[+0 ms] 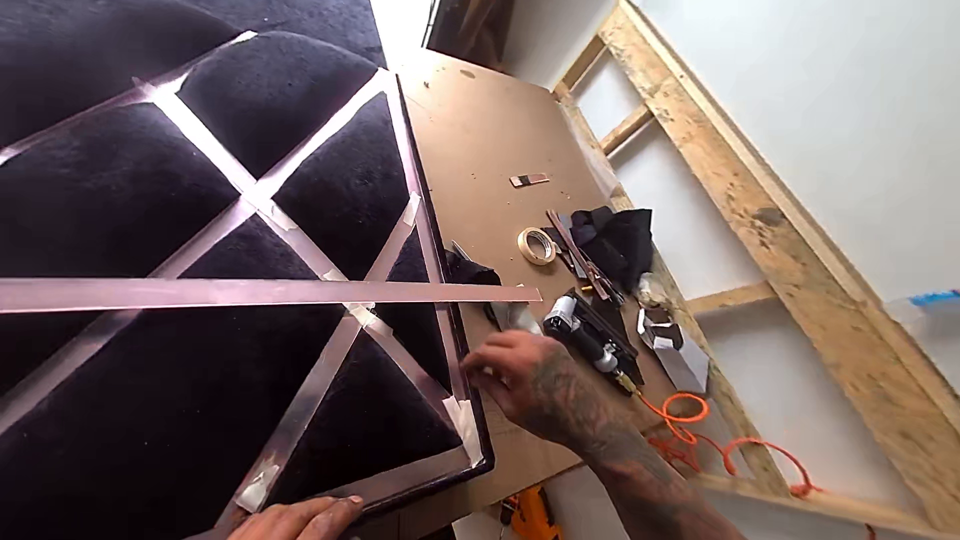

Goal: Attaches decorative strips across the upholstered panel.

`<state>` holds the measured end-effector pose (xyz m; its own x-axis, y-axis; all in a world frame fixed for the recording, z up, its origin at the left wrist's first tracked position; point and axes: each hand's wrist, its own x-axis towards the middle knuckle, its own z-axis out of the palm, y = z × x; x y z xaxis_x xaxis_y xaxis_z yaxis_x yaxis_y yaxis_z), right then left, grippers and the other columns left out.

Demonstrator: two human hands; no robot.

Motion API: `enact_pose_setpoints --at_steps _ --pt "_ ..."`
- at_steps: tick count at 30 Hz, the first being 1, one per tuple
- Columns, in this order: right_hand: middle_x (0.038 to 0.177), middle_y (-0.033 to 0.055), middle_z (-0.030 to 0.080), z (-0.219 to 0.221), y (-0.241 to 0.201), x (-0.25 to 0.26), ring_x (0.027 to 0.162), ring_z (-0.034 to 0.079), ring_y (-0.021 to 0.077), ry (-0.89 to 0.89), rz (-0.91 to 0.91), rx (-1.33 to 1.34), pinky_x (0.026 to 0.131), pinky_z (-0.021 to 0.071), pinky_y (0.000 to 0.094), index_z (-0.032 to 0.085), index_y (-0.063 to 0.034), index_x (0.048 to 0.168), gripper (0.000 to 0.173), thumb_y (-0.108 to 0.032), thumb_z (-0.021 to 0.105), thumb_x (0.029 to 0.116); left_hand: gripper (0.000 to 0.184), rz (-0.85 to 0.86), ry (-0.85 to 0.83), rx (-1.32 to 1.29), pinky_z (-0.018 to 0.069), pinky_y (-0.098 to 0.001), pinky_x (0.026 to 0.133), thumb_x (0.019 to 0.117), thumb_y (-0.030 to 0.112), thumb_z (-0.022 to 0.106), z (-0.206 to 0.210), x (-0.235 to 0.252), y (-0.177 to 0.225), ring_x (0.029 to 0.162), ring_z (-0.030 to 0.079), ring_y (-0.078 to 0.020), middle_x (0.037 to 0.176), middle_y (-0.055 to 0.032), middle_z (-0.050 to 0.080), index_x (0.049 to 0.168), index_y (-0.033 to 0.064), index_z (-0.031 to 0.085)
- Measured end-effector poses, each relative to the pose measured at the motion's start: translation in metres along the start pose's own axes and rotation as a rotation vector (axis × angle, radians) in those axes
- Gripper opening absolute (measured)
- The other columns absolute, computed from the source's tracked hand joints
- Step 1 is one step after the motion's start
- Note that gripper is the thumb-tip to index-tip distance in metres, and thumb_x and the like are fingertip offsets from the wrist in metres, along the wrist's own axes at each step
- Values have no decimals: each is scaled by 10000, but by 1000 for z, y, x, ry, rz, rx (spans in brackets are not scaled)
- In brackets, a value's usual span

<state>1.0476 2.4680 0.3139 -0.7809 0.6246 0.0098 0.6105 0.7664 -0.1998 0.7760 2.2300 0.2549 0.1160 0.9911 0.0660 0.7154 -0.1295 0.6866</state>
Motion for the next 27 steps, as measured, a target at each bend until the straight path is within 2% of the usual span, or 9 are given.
enact_pose_setpoints --at_steps 2,6,10,14,20,25,27 --pt "918 -74 716 17 14 -17 845 683 110 -124 -14 7 737 594 351 735 -237 1060 153 -234 719 908 285 -14 32 -4 587 -378 870 1016 346 643 19 13 20 1020 719 -195 1147 -21 753 1250 208 729" --pt "1015 -121 720 43 6 -20 942 661 67 -74 -165 88 771 565 273 716 -246 1108 155 -211 632 982 266 -34 83 10 585 -346 867 1021 339 633 50 27 45 1032 713 -164 1149 6 752 1237 220 733" --pt "988 -93 705 45 5 -8 914 653 108 -107 -340 12 693 553 284 704 -226 1041 129 -157 618 974 260 -58 134 21 583 -327 875 1021 340 629 72 24 51 1048 712 -143 1156 22 752 1231 227 732" --pt "976 -64 719 37 11 1 890 665 117 -140 -559 9 664 548 276 729 -197 1008 164 -97 615 946 258 -75 190 43 573 -333 831 1020 351 629 86 18 57 987 715 -150 1129 26 758 1217 223 734" --pt "1028 -74 716 32 25 18 980 657 123 -229 -747 -35 749 552 286 714 -209 1045 147 -140 597 991 269 -125 316 31 566 -328 845 1022 365 619 104 15 55 996 711 -139 1131 28 755 1228 229 725" --pt "1056 -83 716 31 33 27 994 658 109 -283 -820 -41 759 555 277 715 -221 1051 174 -174 548 1034 276 -156 399 64 563 -317 838 1026 394 597 116 18 54 994 704 -122 1103 55 753 1229 254 721" --pt "1026 -83 713 31 34 30 966 657 107 -302 -839 -49 737 550 276 713 -221 1042 172 -185 545 1035 279 -168 416 84 561 -319 824 1031 405 582 118 20 54 975 702 -123 1085 55 751 1226 259 718"
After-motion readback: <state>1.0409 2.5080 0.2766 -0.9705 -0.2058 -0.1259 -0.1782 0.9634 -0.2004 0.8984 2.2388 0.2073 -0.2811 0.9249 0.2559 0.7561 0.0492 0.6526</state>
